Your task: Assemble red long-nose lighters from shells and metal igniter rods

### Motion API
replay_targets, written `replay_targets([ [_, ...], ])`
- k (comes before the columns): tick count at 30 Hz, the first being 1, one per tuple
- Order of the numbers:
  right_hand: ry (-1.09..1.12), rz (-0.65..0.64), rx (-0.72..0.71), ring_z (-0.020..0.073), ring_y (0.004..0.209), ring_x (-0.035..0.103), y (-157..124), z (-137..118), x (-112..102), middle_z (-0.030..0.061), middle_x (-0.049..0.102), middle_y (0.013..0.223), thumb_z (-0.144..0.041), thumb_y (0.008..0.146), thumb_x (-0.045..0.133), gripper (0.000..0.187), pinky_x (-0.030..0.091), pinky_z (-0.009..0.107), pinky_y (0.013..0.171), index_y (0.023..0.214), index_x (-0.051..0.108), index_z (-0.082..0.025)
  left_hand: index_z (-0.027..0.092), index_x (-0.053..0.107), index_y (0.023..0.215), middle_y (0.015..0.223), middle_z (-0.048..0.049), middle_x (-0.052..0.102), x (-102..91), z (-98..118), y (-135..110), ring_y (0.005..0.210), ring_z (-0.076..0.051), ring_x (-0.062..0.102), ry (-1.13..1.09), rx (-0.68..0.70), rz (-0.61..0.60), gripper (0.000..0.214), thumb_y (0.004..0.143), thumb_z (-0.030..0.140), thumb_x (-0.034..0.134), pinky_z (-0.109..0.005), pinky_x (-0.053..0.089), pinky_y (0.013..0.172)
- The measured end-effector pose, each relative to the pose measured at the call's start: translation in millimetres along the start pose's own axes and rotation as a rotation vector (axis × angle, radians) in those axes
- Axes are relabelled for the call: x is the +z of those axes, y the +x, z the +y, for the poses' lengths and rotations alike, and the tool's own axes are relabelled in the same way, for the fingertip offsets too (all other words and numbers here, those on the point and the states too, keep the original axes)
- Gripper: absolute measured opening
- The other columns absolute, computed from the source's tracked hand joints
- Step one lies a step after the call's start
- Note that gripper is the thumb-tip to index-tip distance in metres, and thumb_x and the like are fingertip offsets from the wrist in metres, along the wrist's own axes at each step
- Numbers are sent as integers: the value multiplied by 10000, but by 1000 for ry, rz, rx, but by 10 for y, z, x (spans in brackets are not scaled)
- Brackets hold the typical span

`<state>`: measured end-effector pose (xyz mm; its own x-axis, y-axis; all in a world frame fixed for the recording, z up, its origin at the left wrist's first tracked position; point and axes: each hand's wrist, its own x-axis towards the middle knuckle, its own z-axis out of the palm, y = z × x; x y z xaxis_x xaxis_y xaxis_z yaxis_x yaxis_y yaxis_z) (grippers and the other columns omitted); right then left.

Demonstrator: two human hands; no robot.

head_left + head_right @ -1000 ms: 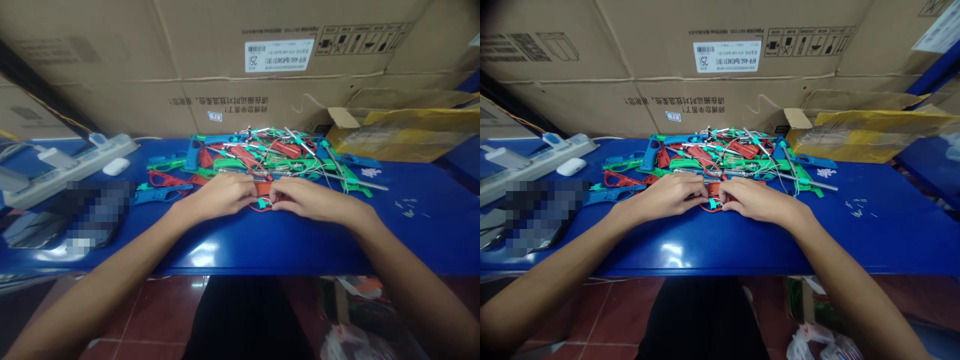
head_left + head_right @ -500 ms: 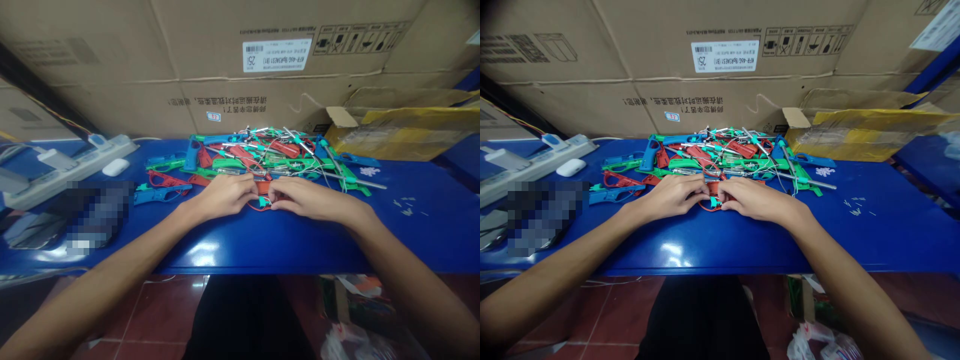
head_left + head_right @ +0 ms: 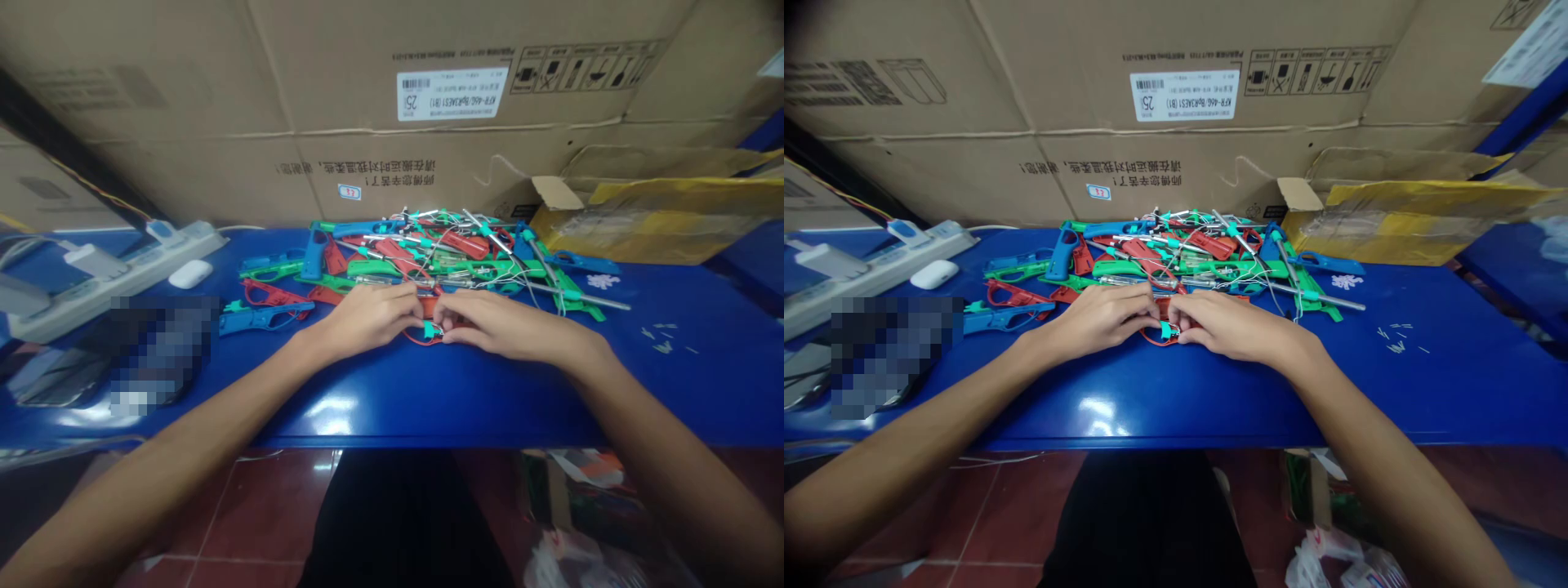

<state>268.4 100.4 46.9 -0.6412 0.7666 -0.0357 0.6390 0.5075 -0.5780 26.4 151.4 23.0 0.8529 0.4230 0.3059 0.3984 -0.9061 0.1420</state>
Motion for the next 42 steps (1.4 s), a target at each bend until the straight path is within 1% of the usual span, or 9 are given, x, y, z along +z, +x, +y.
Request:
replay_targets([
  [6, 40, 5, 25, 202, 881, 599, 6, -12, -3, 52, 649, 965, -301, 966, 564, 97, 454, 336, 790, 986, 532, -211, 166, 666, 974, 978, -32, 698, 29, 8, 4, 754, -140, 634, -27, -43, -9, 176, 1030, 289, 554, -258, 378, 580],
  [13, 36, 11, 23, 200, 882, 598, -6, -5, -5, 49, 653, 971, -306, 967, 564, 102, 454, 336, 786, 995, 530, -214, 178, 674, 962, 953, -23, 704, 58, -4, 9, 769, -140, 640, -79, -91, 22, 166, 1019, 291, 566, -251, 398, 606],
  [19, 27, 20, 16, 202, 913, 606, -6, 0, -15, 56, 664, 1016, -299, 967, 571, 91, 453, 335, 800, 989, 556, -211, 191, 673, 970, 964, -16, 708, 50, -36, 14, 766, -131, 639, -101, -57, -16, 161, 1003, 334, 608, -248, 397, 611],
  [24, 10, 11, 14, 200, 899, 605, 4, -8, -20, 59, 669, 997, -295, 969, 572, 90, 446, 330, 787, 958, 567, -206, 187, 673, 965, 965, -15, 713, 52, -41, 16, 763, -141, 639, -50, -39, -14, 166, 987, 349, 645, -254, 373, 596],
  [27, -2, 6, 23, 197, 880, 606, 12, -4, -21, 48, 678, 965, -299, 966, 579, 93, 435, 321, 776, 936, 574, -211, 185, 677, 960, 963, -18, 712, 62, -39, 14, 774, -145, 650, -50, -50, -2, 210, 1004, 380, 613, -251, 379, 605],
  [30, -23, 11, 35, 196, 875, 603, 14, 24, -15, 42, 683, 949, -314, 966, 590, 114, 425, 319, 780, 915, 585, -212, 184, 679, 952, 960, -16, 715, 66, -40, 16, 788, -144, 656, -103, -75, 4, 228, 1014, 385, 593, -247, 403, 641],
  [35, -48, 25, 8, 192, 857, 593, 14, 59, -8, 37, 685, 937, -348, 967, 603, 152, 413, 321, 781, 905, 604, -208, 190, 689, 934, 962, -13, 719, 64, -52, 29, 815, -145, 660, -187, -102, 8, 233, 1012, 387, 593, -251, 427, 686],
  [38, -62, 24, 8, 187, 834, 590, 17, 33, -21, 36, 681, 906, -338, 971, 592, 164, 407, 314, 767, 876, 604, -205, 189, 693, 923, 959, -14, 721, 60, -52, 31, 818, -150, 665, -173, -105, -5, 232, 1007, 386, 602, -254, 418, 676],
  [42, -61, 18, 7, 186, 828, 586, 12, 9, -38, 37, 674, 905, -309, 963, 593, 136, 403, 307, 755, 884, 606, -200, 189, 696, 914, 958, -14, 726, 60, -46, 29, 833, -155, 675, -154, -112, -17, 232, 1001, 387, 613, -255, 416, 677],
])
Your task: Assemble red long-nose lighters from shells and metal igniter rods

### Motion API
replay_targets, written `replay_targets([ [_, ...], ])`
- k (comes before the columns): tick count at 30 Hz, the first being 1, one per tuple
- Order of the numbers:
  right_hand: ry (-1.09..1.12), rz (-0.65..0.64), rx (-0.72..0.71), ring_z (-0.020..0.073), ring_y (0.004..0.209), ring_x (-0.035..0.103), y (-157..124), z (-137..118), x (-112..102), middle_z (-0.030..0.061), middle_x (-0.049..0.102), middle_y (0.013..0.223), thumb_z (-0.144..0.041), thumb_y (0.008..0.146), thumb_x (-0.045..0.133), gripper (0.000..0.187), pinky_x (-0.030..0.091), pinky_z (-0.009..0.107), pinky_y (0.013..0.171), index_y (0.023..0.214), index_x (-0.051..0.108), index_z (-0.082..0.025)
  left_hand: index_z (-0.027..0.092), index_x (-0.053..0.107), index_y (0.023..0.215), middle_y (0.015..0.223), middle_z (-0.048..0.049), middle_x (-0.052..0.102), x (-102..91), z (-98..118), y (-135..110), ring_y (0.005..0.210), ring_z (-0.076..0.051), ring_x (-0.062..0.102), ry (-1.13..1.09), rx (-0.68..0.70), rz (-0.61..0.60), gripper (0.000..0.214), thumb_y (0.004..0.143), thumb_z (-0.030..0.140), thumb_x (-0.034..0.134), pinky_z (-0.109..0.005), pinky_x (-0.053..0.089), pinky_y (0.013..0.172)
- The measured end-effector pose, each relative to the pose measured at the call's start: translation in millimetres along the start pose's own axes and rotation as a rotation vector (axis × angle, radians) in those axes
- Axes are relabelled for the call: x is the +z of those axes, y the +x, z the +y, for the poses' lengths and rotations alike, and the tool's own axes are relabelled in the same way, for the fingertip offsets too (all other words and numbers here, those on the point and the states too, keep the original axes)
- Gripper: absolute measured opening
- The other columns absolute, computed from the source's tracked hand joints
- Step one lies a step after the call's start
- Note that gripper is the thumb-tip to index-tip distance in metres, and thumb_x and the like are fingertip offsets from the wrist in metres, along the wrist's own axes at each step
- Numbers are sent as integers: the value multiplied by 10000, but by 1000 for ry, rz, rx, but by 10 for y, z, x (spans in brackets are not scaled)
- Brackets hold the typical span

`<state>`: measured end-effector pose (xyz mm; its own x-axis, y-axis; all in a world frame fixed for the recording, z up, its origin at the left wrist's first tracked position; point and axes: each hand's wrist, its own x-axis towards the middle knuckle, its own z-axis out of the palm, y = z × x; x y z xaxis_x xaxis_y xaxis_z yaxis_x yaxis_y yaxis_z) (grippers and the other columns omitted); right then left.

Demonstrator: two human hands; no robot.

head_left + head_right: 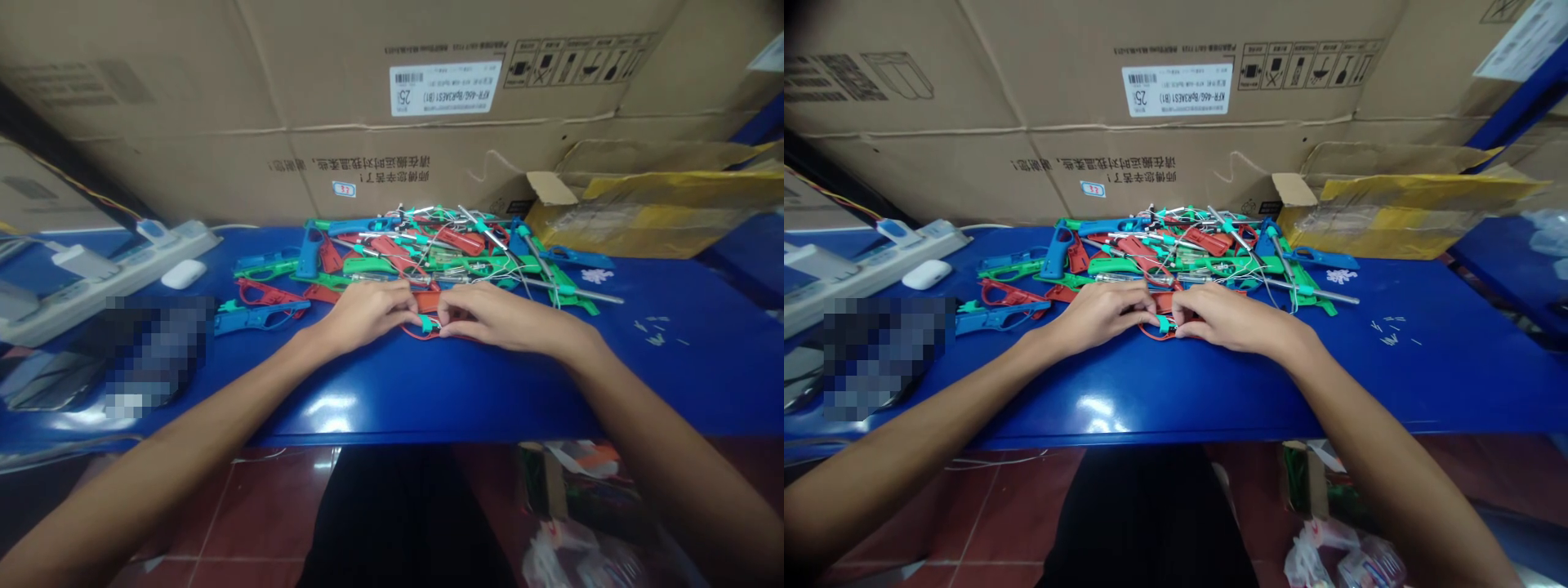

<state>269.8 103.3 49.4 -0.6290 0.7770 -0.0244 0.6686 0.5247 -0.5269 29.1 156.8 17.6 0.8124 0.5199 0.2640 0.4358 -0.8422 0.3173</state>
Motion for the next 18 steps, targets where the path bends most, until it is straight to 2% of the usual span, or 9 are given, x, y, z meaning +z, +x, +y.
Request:
replay_targets([
  [9, 71, 16, 27, 176, 816, 594, -2, -20, -6, 27, 681, 906, -285, 943, 620, 98, 407, 295, 737, 896, 587, -206, 203, 712, 904, 948, -4, 737, 20, -22, 1, 809, -145, 665, -41, -14, 34, 229, 985, 406, 642, -251, 407, 672],
  [18, 128, 74, 17, 161, 761, 580, -10, -30, 22, 15, 657, 873, -266, 924, 635, 97, 404, 283, 686, 909, 567, -200, 194, 694, 899, 910, 10, 739, 47, -46, -8, 787, -143, 675, 30, 5, 57, 231, 959, 416, 680, -244, 391, 629],
])
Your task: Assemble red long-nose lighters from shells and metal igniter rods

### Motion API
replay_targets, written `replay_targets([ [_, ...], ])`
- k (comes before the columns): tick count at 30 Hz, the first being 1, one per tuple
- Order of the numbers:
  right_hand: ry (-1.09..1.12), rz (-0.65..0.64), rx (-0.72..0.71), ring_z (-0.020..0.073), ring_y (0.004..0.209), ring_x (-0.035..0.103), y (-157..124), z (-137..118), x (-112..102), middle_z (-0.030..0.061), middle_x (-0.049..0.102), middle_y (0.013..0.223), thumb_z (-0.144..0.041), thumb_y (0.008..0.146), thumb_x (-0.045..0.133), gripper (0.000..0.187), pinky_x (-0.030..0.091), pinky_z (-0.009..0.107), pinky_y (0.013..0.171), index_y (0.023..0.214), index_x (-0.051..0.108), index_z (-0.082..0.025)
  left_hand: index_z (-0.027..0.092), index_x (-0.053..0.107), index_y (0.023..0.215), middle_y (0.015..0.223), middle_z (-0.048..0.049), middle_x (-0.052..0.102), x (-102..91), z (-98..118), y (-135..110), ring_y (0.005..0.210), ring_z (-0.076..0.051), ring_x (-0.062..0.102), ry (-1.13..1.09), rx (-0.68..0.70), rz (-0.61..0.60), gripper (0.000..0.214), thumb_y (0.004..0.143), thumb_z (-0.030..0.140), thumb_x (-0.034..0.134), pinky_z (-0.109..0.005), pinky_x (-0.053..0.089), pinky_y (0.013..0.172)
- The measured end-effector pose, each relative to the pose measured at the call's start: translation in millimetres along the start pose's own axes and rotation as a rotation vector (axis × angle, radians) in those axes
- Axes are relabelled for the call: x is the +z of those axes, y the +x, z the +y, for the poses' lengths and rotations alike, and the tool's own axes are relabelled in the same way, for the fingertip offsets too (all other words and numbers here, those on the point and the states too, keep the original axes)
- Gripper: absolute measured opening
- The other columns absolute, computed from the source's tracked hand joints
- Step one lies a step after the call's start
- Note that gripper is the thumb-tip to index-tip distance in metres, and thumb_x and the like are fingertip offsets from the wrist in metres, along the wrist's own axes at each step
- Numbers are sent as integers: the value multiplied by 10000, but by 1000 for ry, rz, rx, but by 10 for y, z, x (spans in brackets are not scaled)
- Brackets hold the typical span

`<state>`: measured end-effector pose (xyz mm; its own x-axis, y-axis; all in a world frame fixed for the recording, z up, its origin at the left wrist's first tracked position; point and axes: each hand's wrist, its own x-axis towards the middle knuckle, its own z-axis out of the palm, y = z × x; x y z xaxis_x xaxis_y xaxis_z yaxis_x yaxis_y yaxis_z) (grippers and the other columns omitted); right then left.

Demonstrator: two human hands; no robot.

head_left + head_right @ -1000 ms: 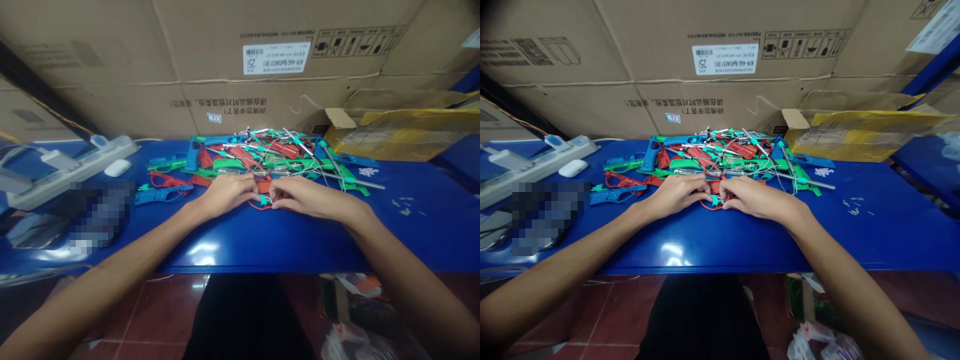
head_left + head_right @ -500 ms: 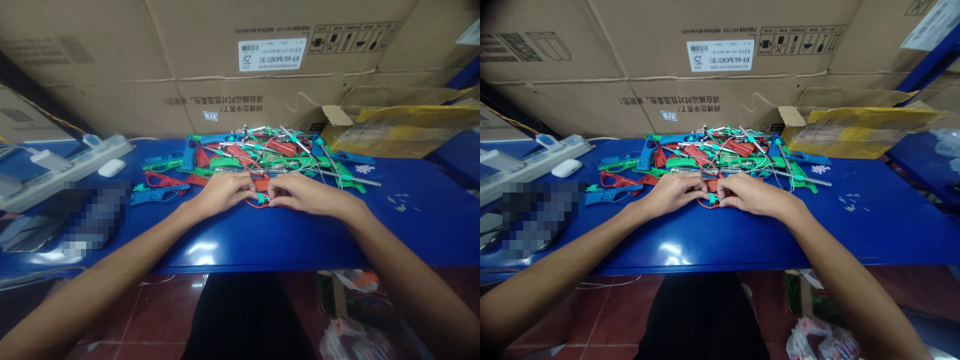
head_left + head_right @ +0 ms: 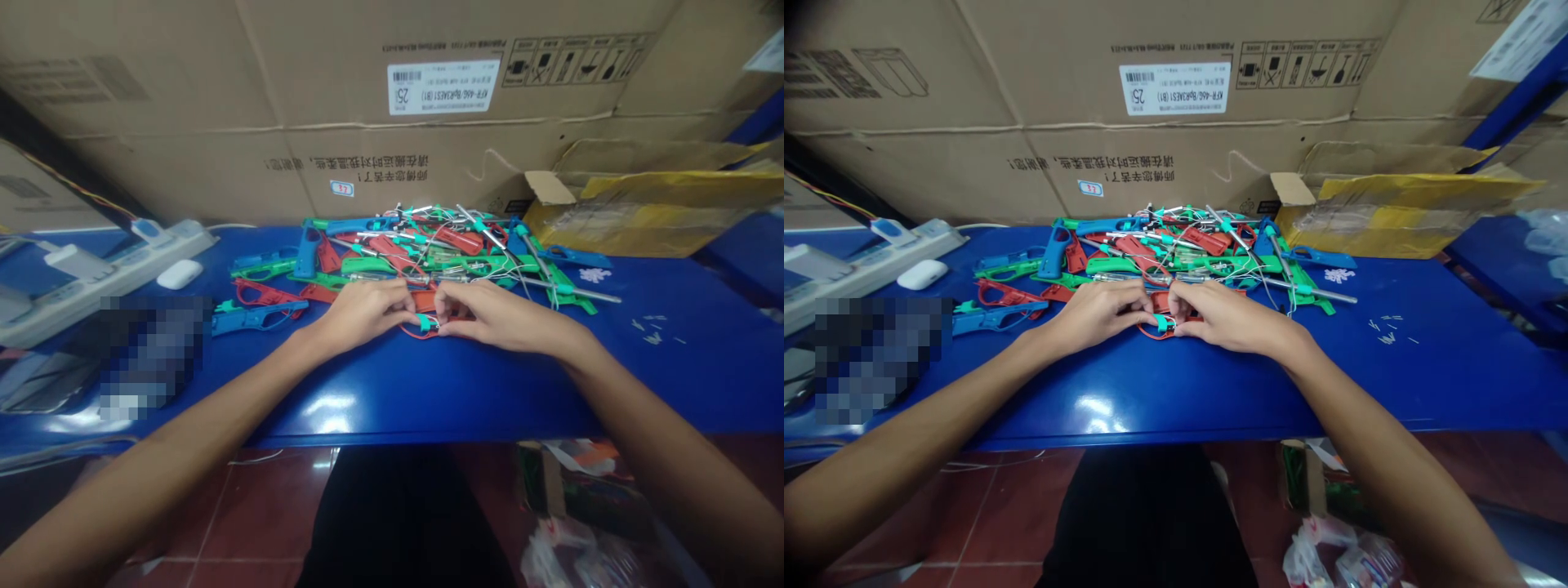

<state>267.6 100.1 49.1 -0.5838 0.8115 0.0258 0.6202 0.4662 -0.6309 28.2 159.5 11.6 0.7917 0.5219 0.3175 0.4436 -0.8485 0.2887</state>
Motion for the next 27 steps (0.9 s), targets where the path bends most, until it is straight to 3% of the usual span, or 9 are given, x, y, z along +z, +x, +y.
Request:
replay_targets([
  [8, -21, 5, -2, 151, 744, 583, 5, 22, 14, -5, 653, 826, -244, 918, 645, 93, 392, 272, 673, 875, 572, -204, 177, 674, 875, 914, -4, 719, -21, 1, 5, 785, -145, 657, 108, 94, 5, 245, 974, 401, 658, -249, 388, 616],
  [18, -10, -28, 40, 152, 750, 604, 8, 25, -5, -3, 681, 832, -251, 919, 653, 84, 400, 266, 669, 892, 587, -206, 197, 693, 898, 938, 12, 724, -4, 39, -5, 809, -148, 675, 44, 17, -13, 185, 968, 368, 675, -253, 394, 635],
  [27, -18, -37, -12, 155, 778, 615, 7, 37, -11, 15, 694, 895, -258, 934, 637, 67, 425, 274, 706, 946, 603, -202, 195, 687, 855, 902, 9, 723, -19, 61, 13, 793, -142, 662, -77, 2, -10, 221, 971, 382, 666, -245, 422, 675],
])
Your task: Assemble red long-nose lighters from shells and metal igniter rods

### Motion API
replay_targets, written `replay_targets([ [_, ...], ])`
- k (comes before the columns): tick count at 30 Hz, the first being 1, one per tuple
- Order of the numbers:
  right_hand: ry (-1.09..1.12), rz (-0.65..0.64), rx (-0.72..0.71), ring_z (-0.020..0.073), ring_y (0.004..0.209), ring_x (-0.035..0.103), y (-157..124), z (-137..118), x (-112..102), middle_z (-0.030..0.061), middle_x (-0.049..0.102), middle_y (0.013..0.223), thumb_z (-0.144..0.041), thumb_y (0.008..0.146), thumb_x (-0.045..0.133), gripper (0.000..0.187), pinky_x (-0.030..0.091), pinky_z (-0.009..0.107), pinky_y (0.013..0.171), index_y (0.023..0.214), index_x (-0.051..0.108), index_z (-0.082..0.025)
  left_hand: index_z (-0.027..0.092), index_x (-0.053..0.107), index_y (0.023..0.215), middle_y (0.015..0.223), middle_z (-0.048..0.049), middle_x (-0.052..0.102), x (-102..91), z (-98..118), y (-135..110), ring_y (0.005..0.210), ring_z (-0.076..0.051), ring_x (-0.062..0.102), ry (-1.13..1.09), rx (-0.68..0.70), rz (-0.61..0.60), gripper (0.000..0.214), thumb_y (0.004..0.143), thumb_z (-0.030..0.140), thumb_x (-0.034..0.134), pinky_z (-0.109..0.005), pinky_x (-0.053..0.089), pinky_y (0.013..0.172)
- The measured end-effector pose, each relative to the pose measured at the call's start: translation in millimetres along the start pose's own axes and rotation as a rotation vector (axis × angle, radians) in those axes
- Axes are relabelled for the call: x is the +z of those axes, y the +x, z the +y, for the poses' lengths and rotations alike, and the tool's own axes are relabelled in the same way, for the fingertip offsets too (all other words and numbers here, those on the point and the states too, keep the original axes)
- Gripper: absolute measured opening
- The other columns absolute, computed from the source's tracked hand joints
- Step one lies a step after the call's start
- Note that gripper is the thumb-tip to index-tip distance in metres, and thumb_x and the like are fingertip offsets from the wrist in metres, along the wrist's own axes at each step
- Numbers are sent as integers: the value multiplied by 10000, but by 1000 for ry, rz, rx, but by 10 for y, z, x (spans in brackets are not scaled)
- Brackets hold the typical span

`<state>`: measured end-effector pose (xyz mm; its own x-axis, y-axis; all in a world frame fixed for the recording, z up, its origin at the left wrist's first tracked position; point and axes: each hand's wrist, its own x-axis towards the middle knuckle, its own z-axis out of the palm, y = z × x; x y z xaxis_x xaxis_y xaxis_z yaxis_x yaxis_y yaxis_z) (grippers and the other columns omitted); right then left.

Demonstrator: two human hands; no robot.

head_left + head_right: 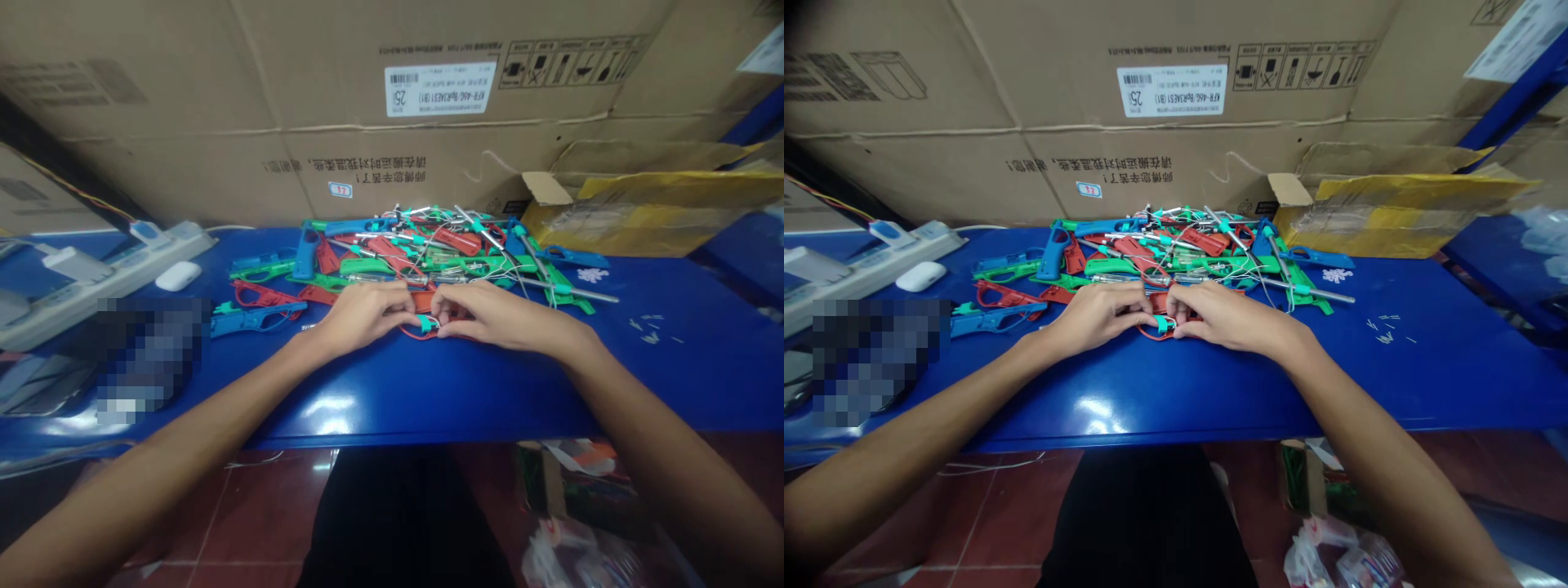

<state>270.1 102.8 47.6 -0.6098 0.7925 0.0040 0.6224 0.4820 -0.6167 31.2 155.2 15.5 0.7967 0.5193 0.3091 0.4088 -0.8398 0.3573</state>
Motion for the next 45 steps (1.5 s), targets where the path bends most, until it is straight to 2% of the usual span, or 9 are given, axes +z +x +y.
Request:
replay_targets([
  [7, -51, -16, -50, 171, 821, 620, -3, 13, -4, 23, 696, 916, -276, 968, 606, 79, 426, 284, 740, 988, 636, -205, 201, 725, 860, 882, 2, 718, 18, -11, -15, 767, -137, 657, 40, 21, 66, 233, 964, 404, 673, -248, 420, 643],
  [13, -78, -46, -84, 180, 852, 608, 14, 31, -11, 32, 697, 964, -318, 993, 575, 135, 413, 295, 760, 1041, 650, -216, 228, 770, 909, 840, -2, 692, 6, -6, -20, 780, -145, 640, 147, 134, 107, 225, 1006, 357, 613, -258, 433, 652],
  [18, -99, -31, -59, 185, 863, 603, 10, 47, -3, 38, 680, 963, -314, 993, 578, 185, 424, 302, 785, 1129, 631, -199, 220, 770, 997, 889, -23, 695, -62, 2, -15, 813, -159, 634, 215, 184, 36, 228, 1027, 298, 559, -274, 458, 679],
  [26, -138, -45, -108, 217, 995, 635, 4, 36, -14, 71, 717, 1097, -288, 1001, 581, 259, 450, 344, 889, 1223, 700, -229, 237, 777, 1012, 911, -27, 697, -56, 12, -18, 841, -166, 644, 248, 145, 43, 250, 1034, 305, 538, -272, 468, 682],
  [30, -151, -59, -116, 225, 1010, 643, 15, 58, -10, 78, 735, 1111, -280, 996, 599, 272, 453, 348, 899, 1224, 741, -240, 229, 778, 1002, 955, -34, 703, -95, 34, -21, 848, -169, 660, 281, 162, -15, 253, 1035, 301, 538, -272, 482, 705],
  [35, -157, -82, -109, 216, 974, 625, 12, 72, -24, 70, 724, 1071, -295, 1008, 583, 283, 449, 349, 883, 1237, 747, -262, 210, 720, 1183, 1117, -65, 695, -255, -4, -51, 1014, -209, 668, 347, 161, -57, 275, 1045, 335, 518, -279, 502, 771],
  [40, -90, -134, -93, 198, 917, 616, -5, 47, -69, 65, 711, 1011, -324, 1016, 575, 276, 455, 330, 838, 1202, 764, -250, 221, 760, 1035, 1042, -52, 724, -496, -78, -102, 918, -192, 690, 282, 70, -171, 276, 1016, 418, 567, -242, 457, 639],
  [45, -58, -150, -86, 192, 921, 612, -17, 22, -88, 63, 699, 1004, -335, 1026, 555, 291, 456, 326, 848, 1215, 759, -250, 250, 782, 1005, 1006, -29, 731, -526, -76, -109, 896, -170, 690, 178, 63, -217, 184, 987, 334, 619, -255, 466, 666],
])
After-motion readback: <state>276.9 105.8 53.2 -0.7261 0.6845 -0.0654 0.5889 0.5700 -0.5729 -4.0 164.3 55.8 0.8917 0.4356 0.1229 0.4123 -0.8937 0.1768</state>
